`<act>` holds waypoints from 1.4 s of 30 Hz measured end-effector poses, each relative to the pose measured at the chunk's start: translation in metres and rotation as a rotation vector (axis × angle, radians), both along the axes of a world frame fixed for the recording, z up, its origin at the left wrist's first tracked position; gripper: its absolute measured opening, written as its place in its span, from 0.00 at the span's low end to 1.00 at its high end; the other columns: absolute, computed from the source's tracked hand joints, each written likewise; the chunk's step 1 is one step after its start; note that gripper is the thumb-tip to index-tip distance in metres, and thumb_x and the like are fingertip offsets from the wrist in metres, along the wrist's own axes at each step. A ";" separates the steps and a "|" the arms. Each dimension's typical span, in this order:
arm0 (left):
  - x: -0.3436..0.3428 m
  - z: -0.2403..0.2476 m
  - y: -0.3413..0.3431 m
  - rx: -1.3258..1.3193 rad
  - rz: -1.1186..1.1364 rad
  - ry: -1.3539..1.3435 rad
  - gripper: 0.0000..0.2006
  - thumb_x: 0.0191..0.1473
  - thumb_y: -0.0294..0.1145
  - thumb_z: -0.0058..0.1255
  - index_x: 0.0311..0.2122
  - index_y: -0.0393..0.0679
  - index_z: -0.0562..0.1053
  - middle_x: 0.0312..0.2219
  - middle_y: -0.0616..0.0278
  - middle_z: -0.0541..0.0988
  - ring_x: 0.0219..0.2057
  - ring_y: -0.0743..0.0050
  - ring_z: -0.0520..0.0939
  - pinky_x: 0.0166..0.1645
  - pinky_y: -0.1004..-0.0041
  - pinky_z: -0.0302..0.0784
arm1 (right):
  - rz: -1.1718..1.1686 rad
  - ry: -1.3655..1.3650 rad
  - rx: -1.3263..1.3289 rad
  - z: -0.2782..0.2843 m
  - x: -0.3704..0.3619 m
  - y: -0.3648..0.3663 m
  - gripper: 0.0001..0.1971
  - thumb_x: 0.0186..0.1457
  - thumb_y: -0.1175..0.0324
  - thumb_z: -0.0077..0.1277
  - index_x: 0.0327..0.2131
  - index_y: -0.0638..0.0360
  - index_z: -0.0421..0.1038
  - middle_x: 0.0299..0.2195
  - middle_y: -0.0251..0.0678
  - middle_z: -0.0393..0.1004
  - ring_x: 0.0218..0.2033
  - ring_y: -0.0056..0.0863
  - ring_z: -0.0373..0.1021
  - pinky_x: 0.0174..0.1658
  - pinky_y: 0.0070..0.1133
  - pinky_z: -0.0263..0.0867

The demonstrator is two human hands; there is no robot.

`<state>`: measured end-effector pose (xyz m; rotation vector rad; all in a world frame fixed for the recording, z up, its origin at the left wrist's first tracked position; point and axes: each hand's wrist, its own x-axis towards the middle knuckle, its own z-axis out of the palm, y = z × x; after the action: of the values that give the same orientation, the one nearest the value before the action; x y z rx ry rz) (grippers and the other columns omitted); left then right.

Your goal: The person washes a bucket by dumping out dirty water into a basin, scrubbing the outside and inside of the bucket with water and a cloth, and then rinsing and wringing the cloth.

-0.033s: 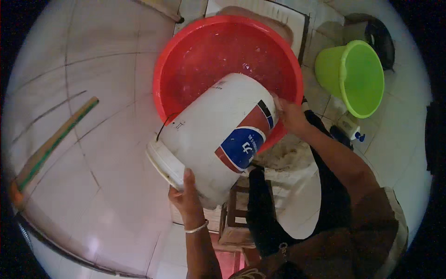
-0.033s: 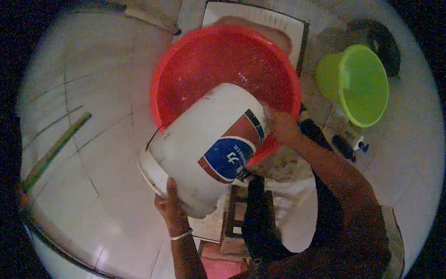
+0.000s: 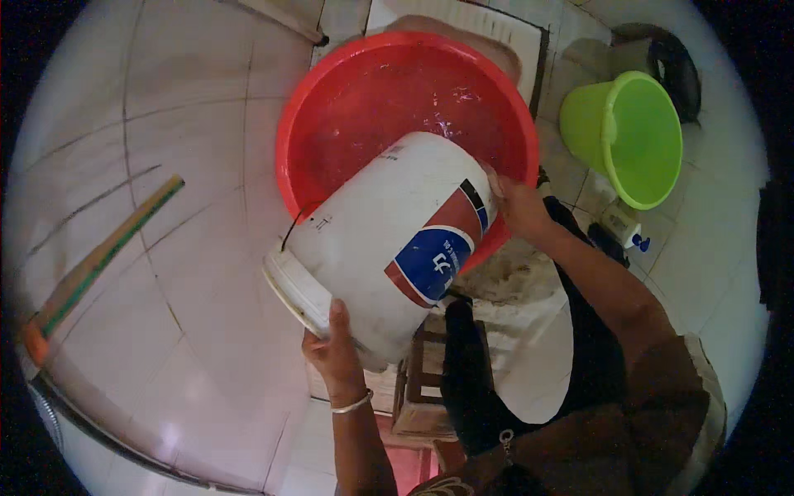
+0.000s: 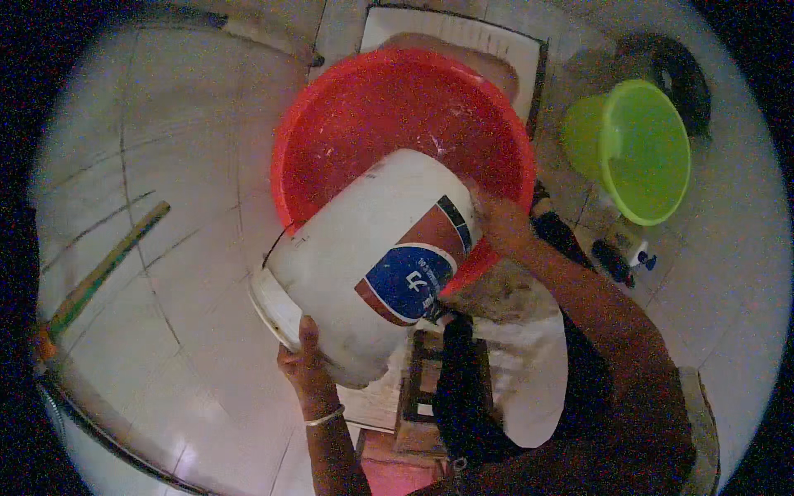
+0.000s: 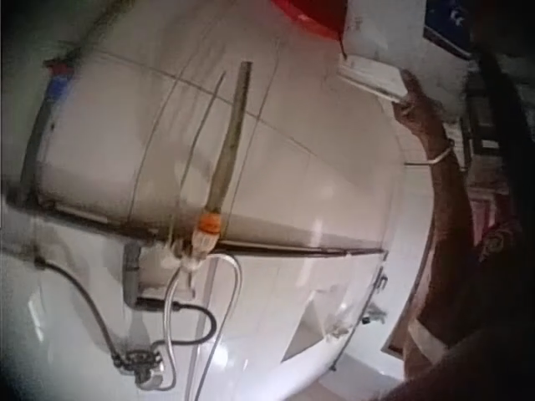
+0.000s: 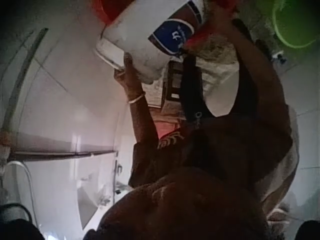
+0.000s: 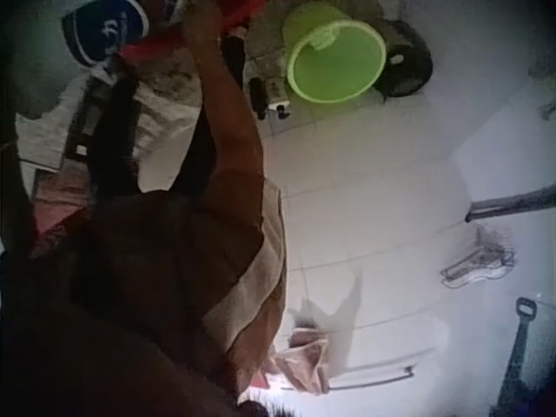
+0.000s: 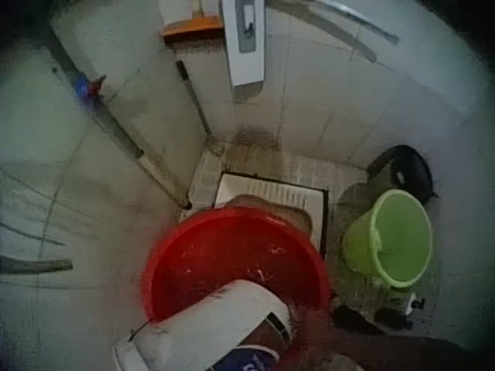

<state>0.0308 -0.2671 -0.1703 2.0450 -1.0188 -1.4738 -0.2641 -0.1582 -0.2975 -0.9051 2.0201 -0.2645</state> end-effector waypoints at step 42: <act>-0.077 -0.129 -0.003 -0.036 -0.038 -0.166 0.31 0.59 0.52 0.31 0.43 0.25 0.66 0.39 0.44 0.72 0.35 0.60 0.74 0.41 0.61 0.72 | 0.227 -0.335 -0.805 -0.031 0.071 -0.093 0.20 0.55 0.63 0.39 0.51 0.56 0.61 0.54 0.42 0.59 0.57 0.38 0.52 0.60 0.35 0.44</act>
<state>-0.0461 -0.2700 -0.2991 2.1618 -1.1453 -1.3111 -0.1929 -0.2512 -0.3281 -1.4470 1.4672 -1.0714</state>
